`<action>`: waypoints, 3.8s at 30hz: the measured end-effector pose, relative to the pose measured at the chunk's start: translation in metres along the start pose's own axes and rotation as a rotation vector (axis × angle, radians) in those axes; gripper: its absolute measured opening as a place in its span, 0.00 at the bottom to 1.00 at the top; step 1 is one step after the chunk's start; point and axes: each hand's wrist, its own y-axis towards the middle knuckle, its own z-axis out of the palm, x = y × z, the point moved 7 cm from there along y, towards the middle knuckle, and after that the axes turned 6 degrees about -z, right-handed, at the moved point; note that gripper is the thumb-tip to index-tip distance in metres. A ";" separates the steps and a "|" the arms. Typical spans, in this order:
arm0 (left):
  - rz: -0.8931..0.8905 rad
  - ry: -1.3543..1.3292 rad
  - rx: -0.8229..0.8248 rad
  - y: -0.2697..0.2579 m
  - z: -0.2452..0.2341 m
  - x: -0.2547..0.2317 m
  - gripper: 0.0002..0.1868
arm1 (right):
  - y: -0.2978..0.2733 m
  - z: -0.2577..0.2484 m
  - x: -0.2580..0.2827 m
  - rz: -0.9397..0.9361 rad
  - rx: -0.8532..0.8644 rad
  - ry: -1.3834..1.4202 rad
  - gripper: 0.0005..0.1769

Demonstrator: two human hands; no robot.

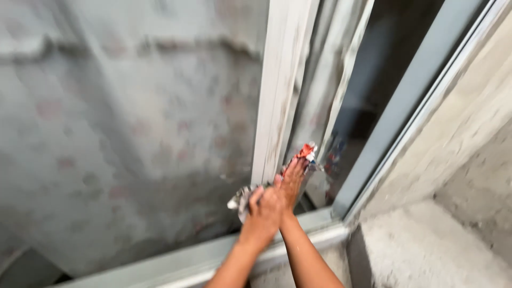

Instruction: Cleaning the glass and frame of a sliding door using a cloth and newspaper.

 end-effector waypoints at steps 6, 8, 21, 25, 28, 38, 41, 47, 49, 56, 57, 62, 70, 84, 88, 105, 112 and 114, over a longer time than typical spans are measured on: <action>-0.103 -0.198 -0.071 0.129 -0.120 0.028 0.21 | 0.144 -0.063 0.064 -0.275 -0.085 -0.033 0.44; -0.109 -0.223 -0.117 0.160 -0.149 0.036 0.21 | 0.185 -0.080 0.077 -0.331 -0.100 -0.029 0.42; -0.141 -0.222 -0.229 0.340 -0.286 0.074 0.19 | 0.393 -0.150 0.147 -0.527 -0.118 -0.067 0.34; -0.111 -0.203 -0.259 0.384 -0.330 0.090 0.20 | 0.448 -0.172 0.169 -0.534 -0.157 -0.063 0.34; -0.079 -0.187 -0.287 0.410 -0.361 0.100 0.19 | 0.488 -0.181 0.179 -0.518 -0.102 -0.084 0.34; -0.009 -0.156 -0.339 0.468 -0.419 0.119 0.17 | 0.611 -0.236 0.239 -0.484 -0.240 0.024 0.31; 0.014 -0.113 -0.359 0.487 -0.427 0.122 0.17 | 0.651 -0.254 0.259 -0.459 -0.222 0.024 0.32; 0.046 -0.043 -0.429 0.546 -0.431 0.122 0.18 | 0.731 -0.277 0.281 -0.530 -0.258 -0.005 0.33; 0.058 -0.012 -0.452 0.560 -0.416 0.120 0.18 | 0.744 -0.276 0.277 -0.550 -0.244 -0.025 0.34; 0.034 0.180 -0.551 0.575 -0.368 0.131 0.16 | 0.769 -0.306 0.223 -0.677 -0.120 -0.128 0.40; 0.037 0.213 -0.566 0.572 -0.367 0.131 0.14 | 0.772 -0.311 0.203 -0.670 -0.129 -0.146 0.41; 0.035 0.235 -0.557 0.571 -0.371 0.130 0.13 | 0.799 -0.336 0.116 -0.631 -0.144 -0.184 0.40; 0.039 0.228 -0.603 0.572 -0.373 0.131 0.13 | 0.805 -0.376 0.015 -0.318 -0.206 -0.192 0.37; 0.058 0.181 -0.560 0.570 -0.376 0.130 0.12 | 0.686 -0.310 0.045 -0.186 -0.407 -0.043 0.35; 0.075 0.106 -0.582 0.565 -0.373 0.131 0.14 | 0.629 -0.261 0.165 -0.277 -0.375 0.000 0.33; 0.094 0.155 -0.560 0.562 -0.368 0.129 0.11 | 0.614 -0.317 -0.018 -0.124 -0.365 -0.084 0.37; 0.131 0.121 -0.586 0.567 -0.375 0.128 0.10 | 0.532 -0.273 0.018 0.089 -0.428 -0.094 0.32; 0.136 0.113 -0.592 0.566 -0.375 0.128 0.09 | 0.511 -0.268 0.032 0.195 -0.320 0.031 0.30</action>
